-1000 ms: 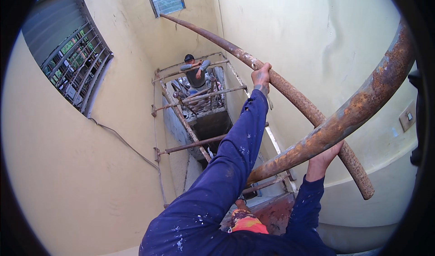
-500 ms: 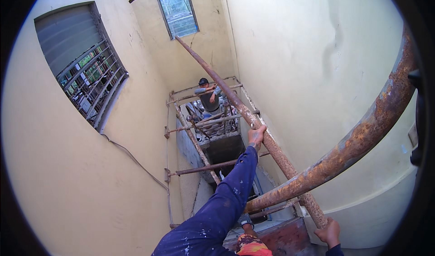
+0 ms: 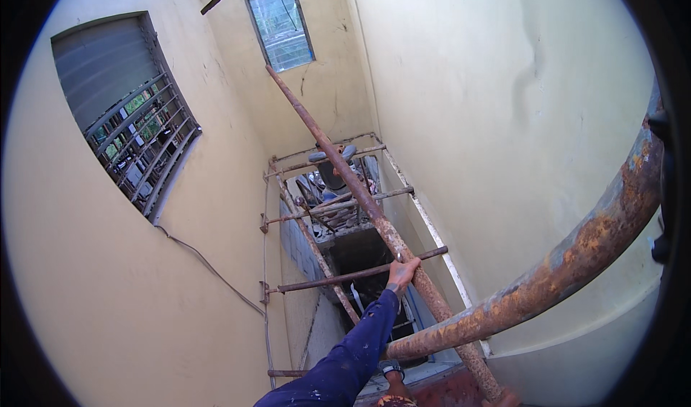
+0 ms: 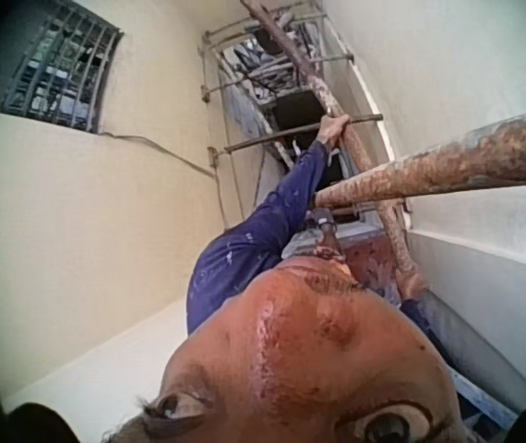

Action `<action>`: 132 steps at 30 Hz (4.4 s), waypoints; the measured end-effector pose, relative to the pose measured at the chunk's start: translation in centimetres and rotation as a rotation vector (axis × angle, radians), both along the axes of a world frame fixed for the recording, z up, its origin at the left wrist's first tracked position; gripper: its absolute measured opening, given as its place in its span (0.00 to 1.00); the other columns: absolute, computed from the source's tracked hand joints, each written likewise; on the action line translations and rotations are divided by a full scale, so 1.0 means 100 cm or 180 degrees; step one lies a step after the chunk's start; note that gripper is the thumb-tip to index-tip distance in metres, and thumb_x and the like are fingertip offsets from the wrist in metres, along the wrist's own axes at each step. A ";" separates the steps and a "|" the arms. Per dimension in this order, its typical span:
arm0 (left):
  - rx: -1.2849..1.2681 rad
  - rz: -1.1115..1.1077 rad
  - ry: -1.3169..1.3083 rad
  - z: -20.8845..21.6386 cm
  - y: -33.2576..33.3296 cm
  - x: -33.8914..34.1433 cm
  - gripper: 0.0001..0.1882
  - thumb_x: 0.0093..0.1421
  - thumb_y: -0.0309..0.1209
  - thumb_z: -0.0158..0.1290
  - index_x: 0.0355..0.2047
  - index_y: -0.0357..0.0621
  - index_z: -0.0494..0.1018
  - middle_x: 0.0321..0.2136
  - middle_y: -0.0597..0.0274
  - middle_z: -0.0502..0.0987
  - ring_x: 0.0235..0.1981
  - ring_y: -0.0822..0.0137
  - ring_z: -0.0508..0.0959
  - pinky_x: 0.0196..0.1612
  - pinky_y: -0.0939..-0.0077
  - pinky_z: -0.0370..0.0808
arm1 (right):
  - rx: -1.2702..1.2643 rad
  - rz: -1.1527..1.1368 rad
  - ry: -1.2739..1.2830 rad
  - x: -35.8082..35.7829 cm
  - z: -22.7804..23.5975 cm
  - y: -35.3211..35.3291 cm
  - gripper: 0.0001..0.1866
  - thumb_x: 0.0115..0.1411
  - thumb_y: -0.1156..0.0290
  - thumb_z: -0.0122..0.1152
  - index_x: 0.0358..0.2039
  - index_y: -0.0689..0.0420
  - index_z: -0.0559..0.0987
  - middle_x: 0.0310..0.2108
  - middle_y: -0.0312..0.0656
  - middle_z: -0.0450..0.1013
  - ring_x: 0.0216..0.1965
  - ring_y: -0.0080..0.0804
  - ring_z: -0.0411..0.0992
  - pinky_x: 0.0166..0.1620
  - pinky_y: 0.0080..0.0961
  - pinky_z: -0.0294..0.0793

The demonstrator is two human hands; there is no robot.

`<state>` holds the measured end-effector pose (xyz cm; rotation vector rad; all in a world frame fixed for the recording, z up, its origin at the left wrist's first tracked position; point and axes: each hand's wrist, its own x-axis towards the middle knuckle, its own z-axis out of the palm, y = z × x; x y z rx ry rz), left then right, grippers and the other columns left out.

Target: The person lifts and positions a long metal pole onto a scaffolding frame, then uses a wrench to tighten a clamp securing the pole. The person repeats this process for another pole, ensuring the structure is stable.

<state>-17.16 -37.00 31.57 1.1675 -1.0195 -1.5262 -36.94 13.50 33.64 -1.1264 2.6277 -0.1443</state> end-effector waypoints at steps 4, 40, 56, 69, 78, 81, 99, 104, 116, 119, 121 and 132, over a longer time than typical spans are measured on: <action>0.0127 -0.0015 -0.0316 0.001 0.014 0.023 0.23 0.49 0.33 0.64 0.41 0.27 0.76 0.36 0.54 0.81 0.37 0.64 0.81 0.43 0.70 0.77 | -0.0325 -0.0113 -0.0472 0.025 -0.029 0.003 0.30 0.46 0.41 0.71 0.42 0.49 0.81 0.32 0.55 0.80 0.35 0.59 0.78 0.38 0.51 0.76; -0.1032 0.0300 -0.0250 0.177 -0.131 0.134 0.25 0.51 0.40 0.70 0.40 0.34 0.75 0.30 0.58 0.81 0.28 0.65 0.80 0.35 0.70 0.78 | -0.1109 0.1639 -0.4171 0.187 0.089 -0.469 0.08 0.51 0.73 0.64 0.26 0.65 0.77 0.20 0.39 0.74 0.17 0.26 0.72 0.21 0.25 0.72; -0.0687 0.1237 -0.1126 0.189 -0.072 0.288 0.11 0.45 0.29 0.62 0.24 0.30 0.77 0.22 0.55 0.79 0.19 0.64 0.77 0.25 0.68 0.75 | -0.3096 0.0370 -0.1302 0.034 -0.024 -0.213 0.07 0.64 0.75 0.54 0.39 0.63 0.78 0.31 0.43 0.76 0.34 0.31 0.74 0.40 0.28 0.75; -0.0845 0.1069 -0.1429 0.235 -0.047 0.291 0.18 0.45 0.32 0.64 0.30 0.26 0.78 0.26 0.53 0.81 0.22 0.62 0.79 0.29 0.68 0.77 | -0.3366 0.1220 -0.3387 0.356 0.216 -0.595 0.36 0.54 0.50 0.66 0.49 0.72 0.73 0.44 0.60 0.72 0.51 0.51 0.69 0.55 0.39 0.67; -0.0642 0.1195 -0.1958 0.219 -0.031 0.323 0.34 0.46 0.48 0.64 0.41 0.25 0.77 0.35 0.41 0.82 0.37 0.55 0.83 0.45 0.65 0.77 | -0.1336 0.2044 -0.5280 0.460 0.315 -0.685 0.15 0.50 0.69 0.68 0.31 0.63 0.74 0.19 0.43 0.70 0.16 0.34 0.72 0.21 0.36 0.76; -0.0737 0.1029 -0.1505 0.204 0.019 0.309 0.39 0.45 0.58 0.65 0.43 0.31 0.78 0.38 0.43 0.83 0.40 0.53 0.83 0.45 0.63 0.77 | -0.1653 0.1828 -0.4731 0.460 0.300 -0.694 0.12 0.47 0.73 0.66 0.27 0.66 0.74 0.16 0.44 0.69 0.13 0.37 0.69 0.18 0.38 0.72; 0.0346 0.2133 -0.2825 0.133 0.245 0.294 0.22 0.40 0.46 0.63 0.32 0.44 0.80 0.25 0.47 0.82 0.31 0.43 0.82 0.36 0.53 0.78 | -0.1346 0.2086 -0.5876 0.497 0.290 -0.685 0.10 0.53 0.68 0.65 0.28 0.59 0.74 0.19 0.40 0.71 0.15 0.32 0.72 0.19 0.34 0.73; 0.0746 0.2126 -0.2879 0.062 0.353 0.275 0.22 0.37 0.46 0.66 0.30 0.44 0.80 0.24 0.48 0.81 0.30 0.44 0.82 0.34 0.55 0.77 | -0.1364 0.1586 -0.5851 0.477 0.220 -0.558 0.08 0.52 0.72 0.63 0.24 0.62 0.75 0.18 0.42 0.72 0.14 0.31 0.72 0.18 0.31 0.73; 0.1219 0.1328 -0.2928 0.049 0.478 0.233 0.24 0.44 0.43 0.67 0.37 0.41 0.78 0.25 0.52 0.81 0.26 0.53 0.81 0.31 0.62 0.77 | -0.0962 0.1023 -0.5372 0.430 0.108 -0.418 0.05 0.53 0.75 0.61 0.27 0.62 0.74 0.19 0.40 0.72 0.15 0.31 0.73 0.19 0.30 0.75; 0.1307 0.1334 -0.2911 0.051 0.486 0.232 0.24 0.44 0.43 0.67 0.37 0.40 0.78 0.25 0.52 0.81 0.26 0.54 0.81 0.31 0.62 0.77 | -0.0806 0.0730 -0.5306 0.420 0.085 -0.396 0.05 0.52 0.75 0.62 0.25 0.63 0.75 0.19 0.41 0.72 0.14 0.31 0.73 0.19 0.30 0.74; 0.1350 0.1320 -0.2901 0.053 0.483 0.234 0.24 0.45 0.43 0.67 0.38 0.40 0.78 0.25 0.52 0.81 0.26 0.55 0.81 0.31 0.63 0.76 | -0.0763 0.0670 -0.5266 0.417 0.073 -0.393 0.05 0.52 0.75 0.62 0.25 0.63 0.75 0.19 0.41 0.72 0.15 0.31 0.73 0.19 0.30 0.75; 0.1529 0.1333 -0.2838 0.062 0.465 0.235 0.23 0.47 0.41 0.67 0.38 0.39 0.78 0.26 0.54 0.81 0.26 0.58 0.80 0.31 0.65 0.76 | -0.0416 0.0452 -0.5204 0.405 0.031 -0.381 0.05 0.55 0.73 0.61 0.29 0.61 0.74 0.20 0.41 0.73 0.17 0.31 0.74 0.20 0.31 0.76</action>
